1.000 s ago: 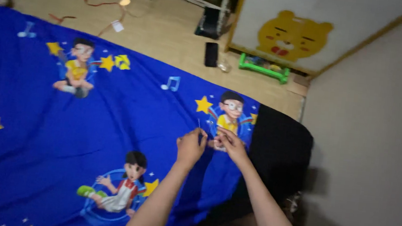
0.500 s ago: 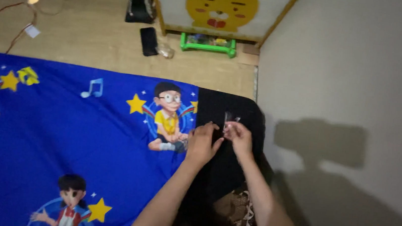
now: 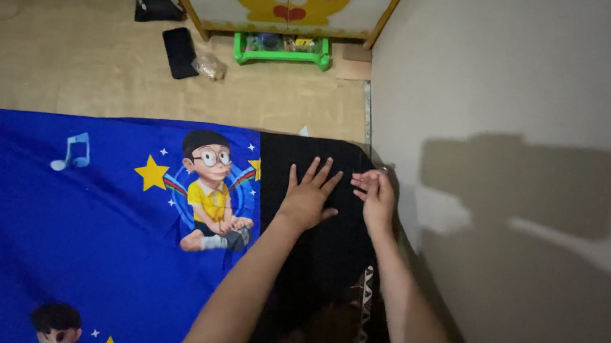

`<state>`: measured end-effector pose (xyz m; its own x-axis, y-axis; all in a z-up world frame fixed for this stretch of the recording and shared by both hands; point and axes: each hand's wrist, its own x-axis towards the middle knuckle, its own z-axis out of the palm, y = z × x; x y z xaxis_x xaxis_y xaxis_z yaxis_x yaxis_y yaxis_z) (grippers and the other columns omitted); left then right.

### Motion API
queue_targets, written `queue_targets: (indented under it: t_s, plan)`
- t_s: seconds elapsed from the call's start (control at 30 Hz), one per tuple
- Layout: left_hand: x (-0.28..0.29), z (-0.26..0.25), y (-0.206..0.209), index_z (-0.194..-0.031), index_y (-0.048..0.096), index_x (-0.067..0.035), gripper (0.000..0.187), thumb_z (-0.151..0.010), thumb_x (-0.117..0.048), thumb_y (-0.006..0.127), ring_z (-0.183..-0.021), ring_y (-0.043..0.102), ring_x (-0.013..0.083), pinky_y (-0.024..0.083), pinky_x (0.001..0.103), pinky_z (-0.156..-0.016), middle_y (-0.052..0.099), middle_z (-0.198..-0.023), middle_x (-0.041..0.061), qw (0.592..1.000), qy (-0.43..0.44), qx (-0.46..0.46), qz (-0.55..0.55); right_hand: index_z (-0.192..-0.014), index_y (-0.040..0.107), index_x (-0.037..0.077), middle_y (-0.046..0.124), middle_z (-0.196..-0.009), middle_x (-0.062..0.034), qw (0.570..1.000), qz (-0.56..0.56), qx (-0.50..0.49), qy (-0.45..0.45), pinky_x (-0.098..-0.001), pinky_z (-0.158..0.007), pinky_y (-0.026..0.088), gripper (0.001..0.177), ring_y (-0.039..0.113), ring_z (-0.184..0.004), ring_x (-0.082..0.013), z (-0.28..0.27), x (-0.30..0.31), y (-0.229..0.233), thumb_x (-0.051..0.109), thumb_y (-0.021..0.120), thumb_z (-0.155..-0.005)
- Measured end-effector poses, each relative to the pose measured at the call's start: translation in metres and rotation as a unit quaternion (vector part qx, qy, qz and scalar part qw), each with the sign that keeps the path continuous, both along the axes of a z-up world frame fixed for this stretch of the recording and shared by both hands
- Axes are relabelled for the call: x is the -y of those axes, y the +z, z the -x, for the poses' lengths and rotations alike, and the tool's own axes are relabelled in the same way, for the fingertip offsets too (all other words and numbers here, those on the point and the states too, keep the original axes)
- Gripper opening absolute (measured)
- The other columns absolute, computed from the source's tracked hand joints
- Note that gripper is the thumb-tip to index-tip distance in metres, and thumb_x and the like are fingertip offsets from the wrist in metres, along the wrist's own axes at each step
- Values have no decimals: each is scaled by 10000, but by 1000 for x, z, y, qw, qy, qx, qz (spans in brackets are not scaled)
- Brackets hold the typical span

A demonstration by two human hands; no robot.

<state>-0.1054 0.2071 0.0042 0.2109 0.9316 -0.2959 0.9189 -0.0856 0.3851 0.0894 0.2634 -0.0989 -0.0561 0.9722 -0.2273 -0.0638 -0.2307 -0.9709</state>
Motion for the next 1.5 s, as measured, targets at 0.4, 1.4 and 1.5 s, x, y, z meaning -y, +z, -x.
queue_targets:
  t_s: [0.4, 1.4, 1.5]
  plan:
    - [-10, -6, -20, -1641, 185, -199, 1329, -587, -611, 882, -1583, 114, 235, 159, 725, -1179, 135, -1715, -32, 995, 9, -90, -38, -1436, 506, 61, 547, -860, 16, 997, -64, 42, 13, -330, -798, 640, 378, 564, -755, -85, -8, 25, 7, 149, 490, -1068]
    - [-20, -13, -15, -1621, 169, -239, 1334, -570, -614, 899, -1572, 122, 176, 146, 681, -1200, 147, -1700, -78, 994, 20, -103, 29, -967, 724, 3, 750, -848, -88, 942, -122, 256, -180, -309, -648, 550, 46, 693, -716, -170, 19, 60, 50, 41, 740, -946]
    - [-18, -12, -15, -1629, 171, -242, 1333, -571, -609, 895, -1565, 133, 185, 159, 682, -1193, 148, -1707, -69, 995, 24, -98, 18, -954, 718, 5, 769, -906, -86, 948, -121, 239, -173, -292, -691, 554, 68, 713, -782, -155, 17, 59, 45, 50, 761, -928]
